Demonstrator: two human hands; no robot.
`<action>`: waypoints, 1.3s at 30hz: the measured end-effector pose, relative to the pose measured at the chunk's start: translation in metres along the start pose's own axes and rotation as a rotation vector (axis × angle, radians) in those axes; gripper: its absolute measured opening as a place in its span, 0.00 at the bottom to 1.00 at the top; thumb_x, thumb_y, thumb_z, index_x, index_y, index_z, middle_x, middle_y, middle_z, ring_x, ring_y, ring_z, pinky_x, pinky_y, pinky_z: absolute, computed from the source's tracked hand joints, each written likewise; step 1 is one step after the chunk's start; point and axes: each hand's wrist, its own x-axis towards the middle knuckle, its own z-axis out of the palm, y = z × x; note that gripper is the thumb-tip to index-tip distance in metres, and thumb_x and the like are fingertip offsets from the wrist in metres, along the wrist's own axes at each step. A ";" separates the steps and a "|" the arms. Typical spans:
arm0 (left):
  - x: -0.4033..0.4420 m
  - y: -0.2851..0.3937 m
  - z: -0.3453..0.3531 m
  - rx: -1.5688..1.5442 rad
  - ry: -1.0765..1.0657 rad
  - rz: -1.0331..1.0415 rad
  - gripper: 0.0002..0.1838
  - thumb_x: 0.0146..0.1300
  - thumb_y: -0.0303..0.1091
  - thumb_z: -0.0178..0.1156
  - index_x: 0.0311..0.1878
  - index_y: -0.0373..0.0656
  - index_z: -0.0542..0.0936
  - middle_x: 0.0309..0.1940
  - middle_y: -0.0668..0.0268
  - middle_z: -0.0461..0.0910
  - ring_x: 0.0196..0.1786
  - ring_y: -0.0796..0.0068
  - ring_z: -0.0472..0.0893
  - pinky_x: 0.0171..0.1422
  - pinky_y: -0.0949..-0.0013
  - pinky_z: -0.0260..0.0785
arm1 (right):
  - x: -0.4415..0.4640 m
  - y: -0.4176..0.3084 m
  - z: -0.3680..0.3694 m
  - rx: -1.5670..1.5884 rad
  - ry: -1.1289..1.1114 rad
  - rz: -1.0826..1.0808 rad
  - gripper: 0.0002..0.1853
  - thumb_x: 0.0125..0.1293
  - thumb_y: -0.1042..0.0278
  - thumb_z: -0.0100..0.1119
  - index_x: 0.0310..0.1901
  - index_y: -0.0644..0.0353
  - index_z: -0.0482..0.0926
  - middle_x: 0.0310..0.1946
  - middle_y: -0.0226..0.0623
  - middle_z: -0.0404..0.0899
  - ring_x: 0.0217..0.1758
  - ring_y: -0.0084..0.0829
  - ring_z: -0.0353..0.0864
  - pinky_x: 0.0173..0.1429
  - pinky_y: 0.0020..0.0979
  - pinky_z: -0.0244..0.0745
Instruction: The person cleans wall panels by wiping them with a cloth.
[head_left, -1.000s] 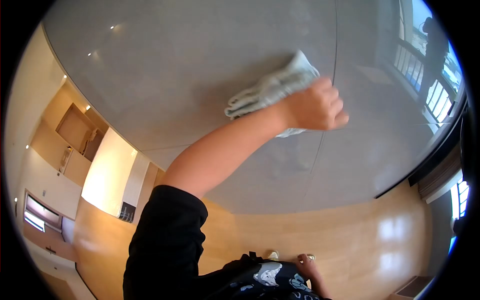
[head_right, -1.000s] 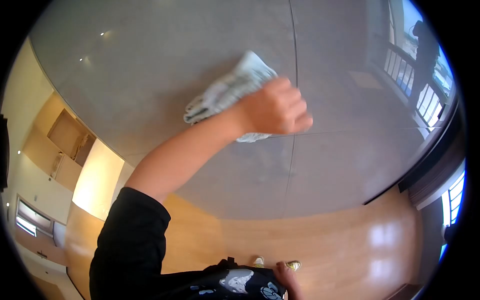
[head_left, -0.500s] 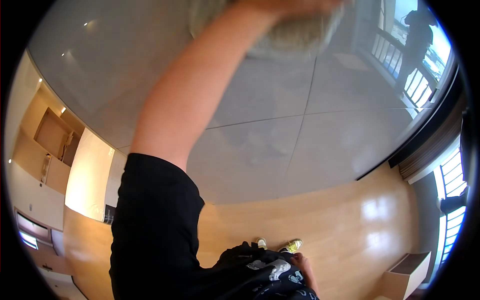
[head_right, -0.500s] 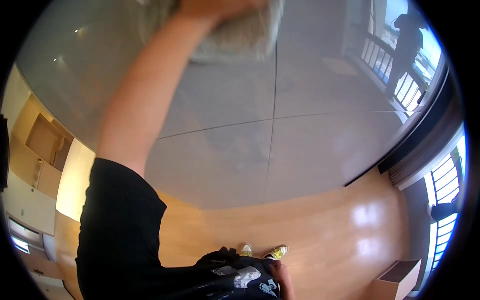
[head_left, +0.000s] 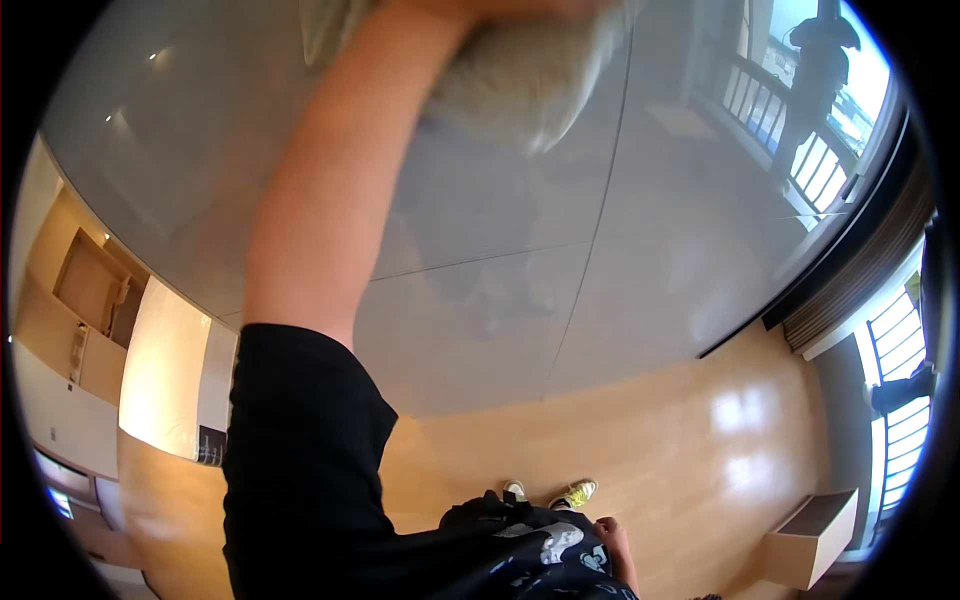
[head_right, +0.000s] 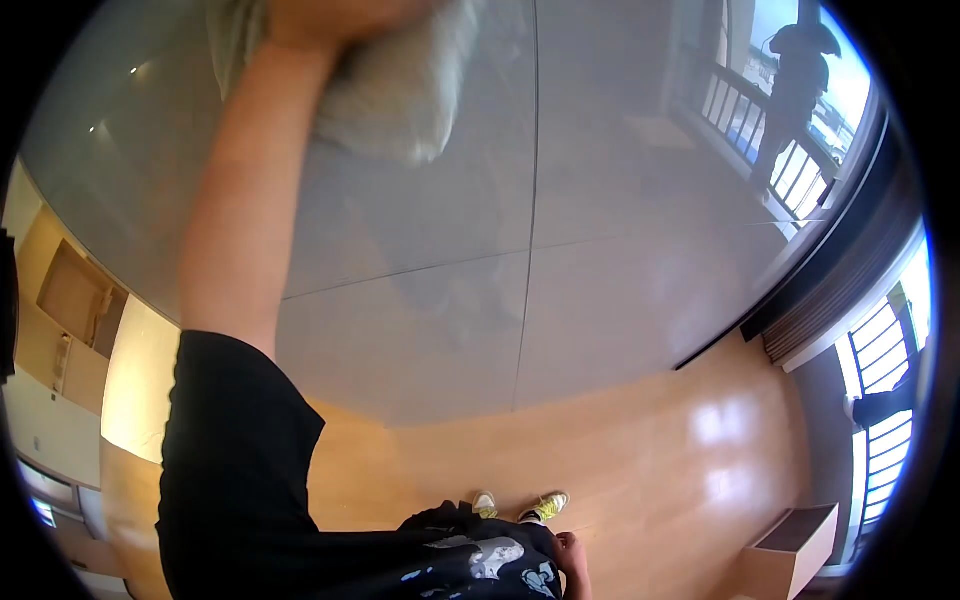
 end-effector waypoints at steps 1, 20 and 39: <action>-0.012 0.012 0.004 0.032 -0.149 0.017 0.15 0.61 0.45 0.67 0.29 0.47 0.74 0.18 0.69 0.78 0.19 0.71 0.81 0.24 0.72 0.75 | -0.005 0.011 0.008 -0.015 -0.022 0.025 0.20 0.64 0.54 0.60 0.47 0.64 0.83 0.40 0.54 0.86 0.46 0.48 0.87 0.50 0.41 0.80; -0.368 0.112 0.106 -0.368 -0.866 -0.350 0.18 0.49 0.43 0.72 0.26 0.45 0.71 0.19 0.65 0.74 0.24 0.62 0.78 0.30 0.60 0.70 | 0.028 0.044 -0.046 0.379 0.077 0.426 0.14 0.73 0.62 0.52 0.50 0.63 0.78 0.37 0.41 0.85 0.31 0.30 0.83 0.31 0.31 0.76; -0.469 0.169 0.082 0.398 -0.469 -1.066 0.14 0.52 0.35 0.72 0.26 0.42 0.74 0.21 0.62 0.78 0.25 0.59 0.78 0.30 0.62 0.72 | 0.259 0.050 -0.150 0.521 0.043 0.369 0.15 0.72 0.60 0.54 0.48 0.65 0.78 0.39 0.42 0.84 0.32 0.32 0.84 0.31 0.32 0.78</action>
